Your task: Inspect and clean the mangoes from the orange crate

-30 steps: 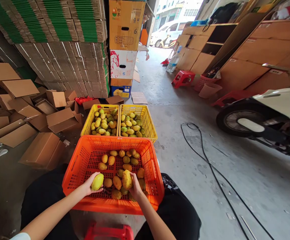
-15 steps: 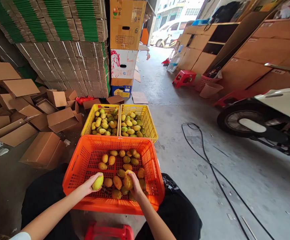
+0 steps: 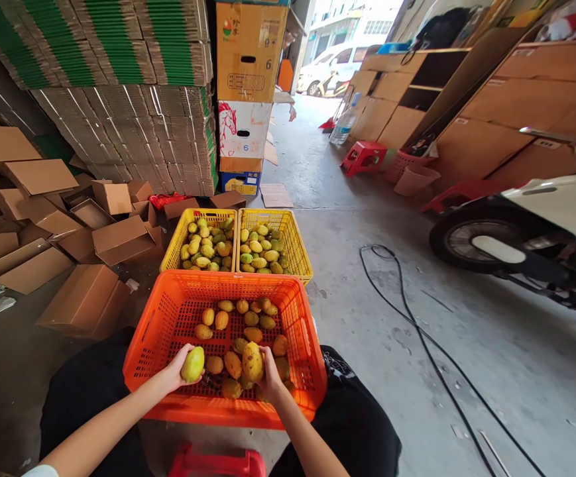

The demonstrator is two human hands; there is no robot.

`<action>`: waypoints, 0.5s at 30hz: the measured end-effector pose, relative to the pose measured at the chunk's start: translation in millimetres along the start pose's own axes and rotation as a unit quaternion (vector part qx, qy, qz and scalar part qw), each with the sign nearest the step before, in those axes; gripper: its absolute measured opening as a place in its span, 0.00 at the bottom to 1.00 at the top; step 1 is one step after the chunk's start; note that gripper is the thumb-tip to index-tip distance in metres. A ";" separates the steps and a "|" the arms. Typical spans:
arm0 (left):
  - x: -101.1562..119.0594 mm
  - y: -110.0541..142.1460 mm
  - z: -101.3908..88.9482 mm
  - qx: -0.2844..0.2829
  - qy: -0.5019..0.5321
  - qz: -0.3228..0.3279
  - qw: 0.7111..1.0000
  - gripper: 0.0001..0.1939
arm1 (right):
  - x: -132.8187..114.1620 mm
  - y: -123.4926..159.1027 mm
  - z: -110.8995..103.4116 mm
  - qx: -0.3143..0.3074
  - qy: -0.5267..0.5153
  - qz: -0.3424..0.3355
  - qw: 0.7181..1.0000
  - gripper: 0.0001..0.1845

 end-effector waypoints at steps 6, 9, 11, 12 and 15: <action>1.4 -0.4 3.3 -0.016 -0.085 0.068 0.994 0.18 | -16.0 16.1 -9.7 -0.005 0.025 -0.106 0.994 0.25; -0.1 -3.3 1.7 -0.017 -0.106 0.079 0.991 0.20 | -16.4 16.0 -5.8 -0.004 0.034 -0.103 0.994 0.21; 0.3 -3.6 -0.2 -0.004 -0.109 0.085 0.990 0.19 | -13.9 13.5 -3.2 -0.003 0.027 -0.098 0.995 0.22; 0.8 -3.0 -1.0 0.004 -0.110 0.086 0.990 0.18 | -12.6 12.1 -2.3 -0.001 0.022 -0.097 0.995 0.23; 2.3 0.8 -1.6 0.023 -0.101 0.073 0.992 0.14 | -6.9 8.1 1.1 0.000 0.003 -0.045 0.999 0.20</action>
Point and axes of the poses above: each hand's wrist, its own y-axis away from the middle knuckle, its own z-axis out of the palm, x = y × z, the point moved 4 cm from there along -y, towards the middle knuckle, and after that the axes turned 13 degrees about y, right-handed, at the moved point
